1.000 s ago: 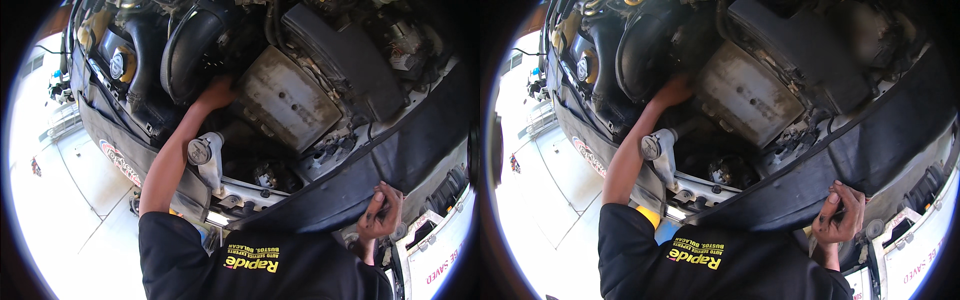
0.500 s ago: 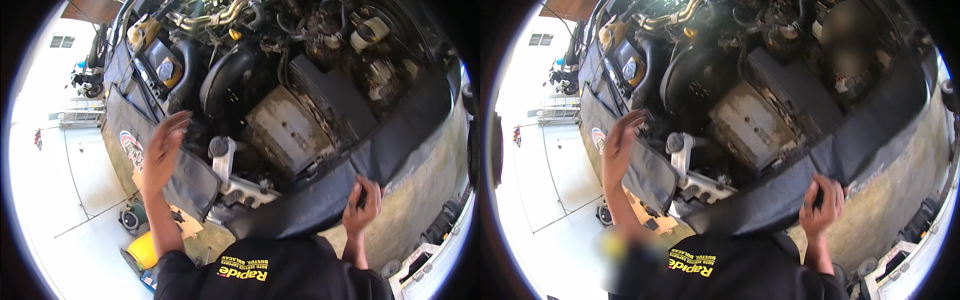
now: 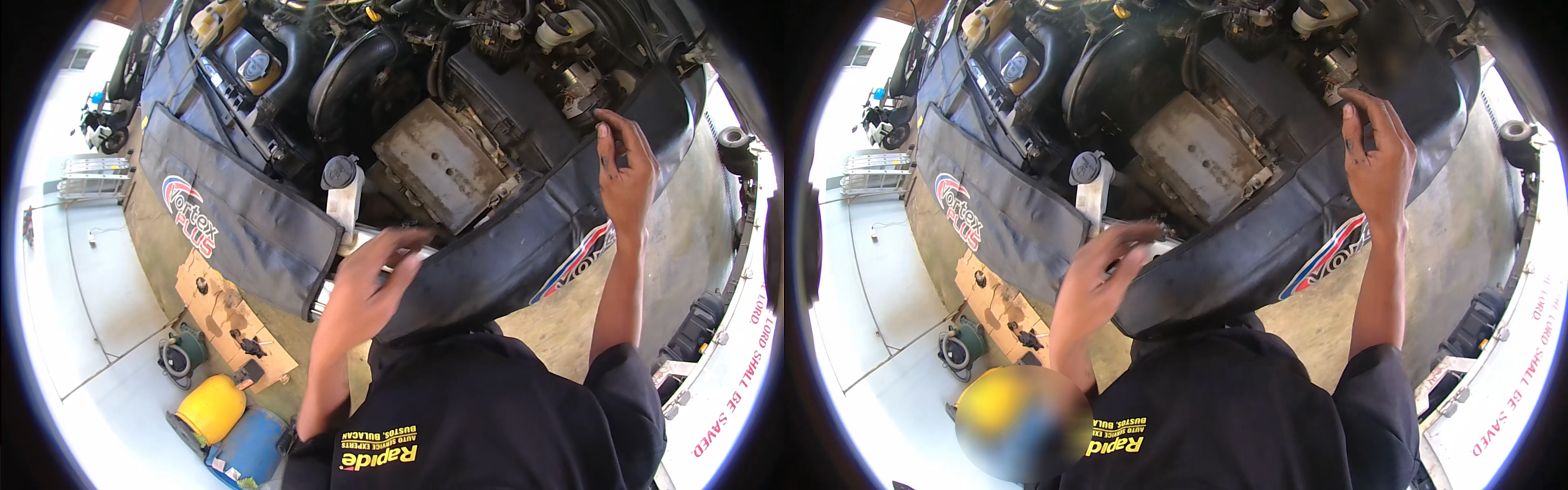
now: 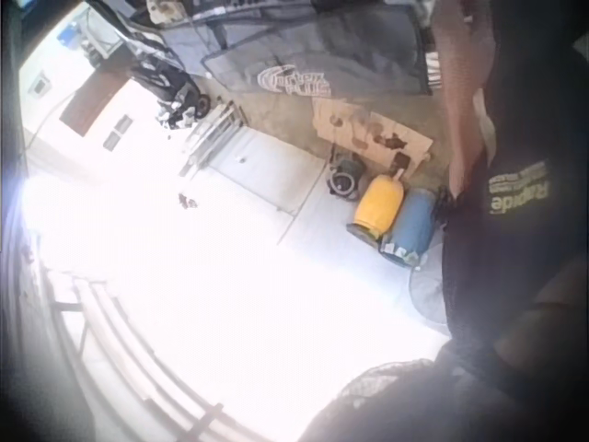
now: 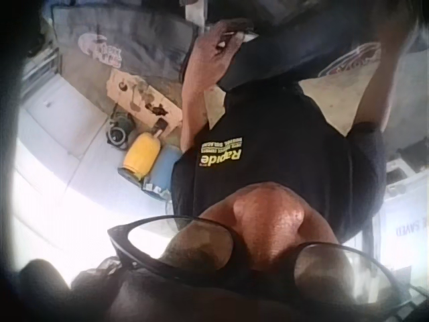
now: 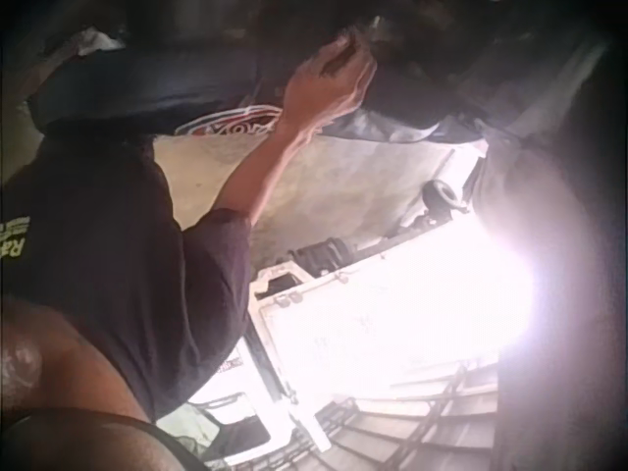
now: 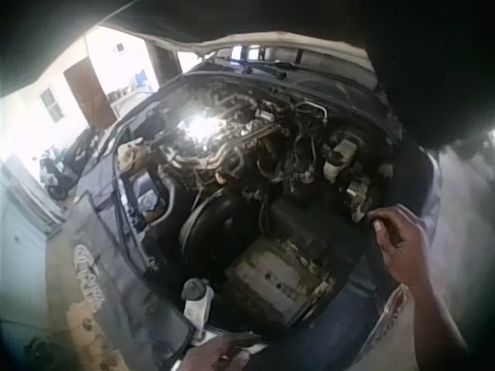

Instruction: The person removes a protective cover from the engine bay, then installs a new car battery into the battery tray. They secure the battery with a metal bracket and tighten it with a wrench, then attach the positive terminal and cover it with a red protective cap.

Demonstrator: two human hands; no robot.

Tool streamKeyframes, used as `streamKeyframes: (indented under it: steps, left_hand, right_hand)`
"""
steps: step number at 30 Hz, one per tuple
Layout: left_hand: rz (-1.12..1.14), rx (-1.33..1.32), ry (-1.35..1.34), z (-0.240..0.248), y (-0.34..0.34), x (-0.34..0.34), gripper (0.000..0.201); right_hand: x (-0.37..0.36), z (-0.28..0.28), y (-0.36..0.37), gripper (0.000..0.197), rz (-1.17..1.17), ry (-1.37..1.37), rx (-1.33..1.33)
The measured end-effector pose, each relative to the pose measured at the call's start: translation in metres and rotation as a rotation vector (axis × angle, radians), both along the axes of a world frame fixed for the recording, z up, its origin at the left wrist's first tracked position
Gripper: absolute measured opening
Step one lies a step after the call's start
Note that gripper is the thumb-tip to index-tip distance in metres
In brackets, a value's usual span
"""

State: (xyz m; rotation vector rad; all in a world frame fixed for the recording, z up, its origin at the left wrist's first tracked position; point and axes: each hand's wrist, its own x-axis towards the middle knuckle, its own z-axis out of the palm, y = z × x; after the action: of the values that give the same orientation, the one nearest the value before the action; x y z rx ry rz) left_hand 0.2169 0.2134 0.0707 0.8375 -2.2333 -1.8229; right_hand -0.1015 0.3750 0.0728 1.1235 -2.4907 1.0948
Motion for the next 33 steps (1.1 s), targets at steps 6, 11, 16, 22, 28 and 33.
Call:
streamKeyframes:
  steps: [6, 11, 16, 22, 28, 33]
  left_hand:
    - [-0.510, -0.136, -0.331, -0.154, -0.007, -0.150, 0.048]
    - [-0.567, 0.062, -0.318, -0.200, 0.019, -0.190, 0.054]
    - [-0.521, 0.370, -0.287, -0.126, -0.015, -0.222, 0.057]
    - [-0.521, 0.356, -0.074, -0.126, -0.010, -0.256, 0.058]
    - [-0.626, 0.028, 0.014, -0.143, 0.008, -0.258, 0.048]
    - [-0.441, -0.143, 0.058, -0.129, 0.044, -0.246, 0.042]
  right_hand:
    - [-0.025, -0.050, 0.000, 0.017, -0.109, 0.075, 0.213]
    - [-0.024, -0.051, -0.006, 0.017, -0.189, -0.001, 0.311]
    - [-0.028, -0.058, -0.008, 0.017, -0.223, -0.030, 0.312]
    - [-0.031, -0.060, -0.010, 0.018, -0.240, -0.044, 0.316]
    - [-0.034, -0.055, -0.012, 0.016, -0.248, -0.050, 0.290]
    - [-0.035, -0.059, -0.008, 0.016, -0.240, -0.027, 0.302]
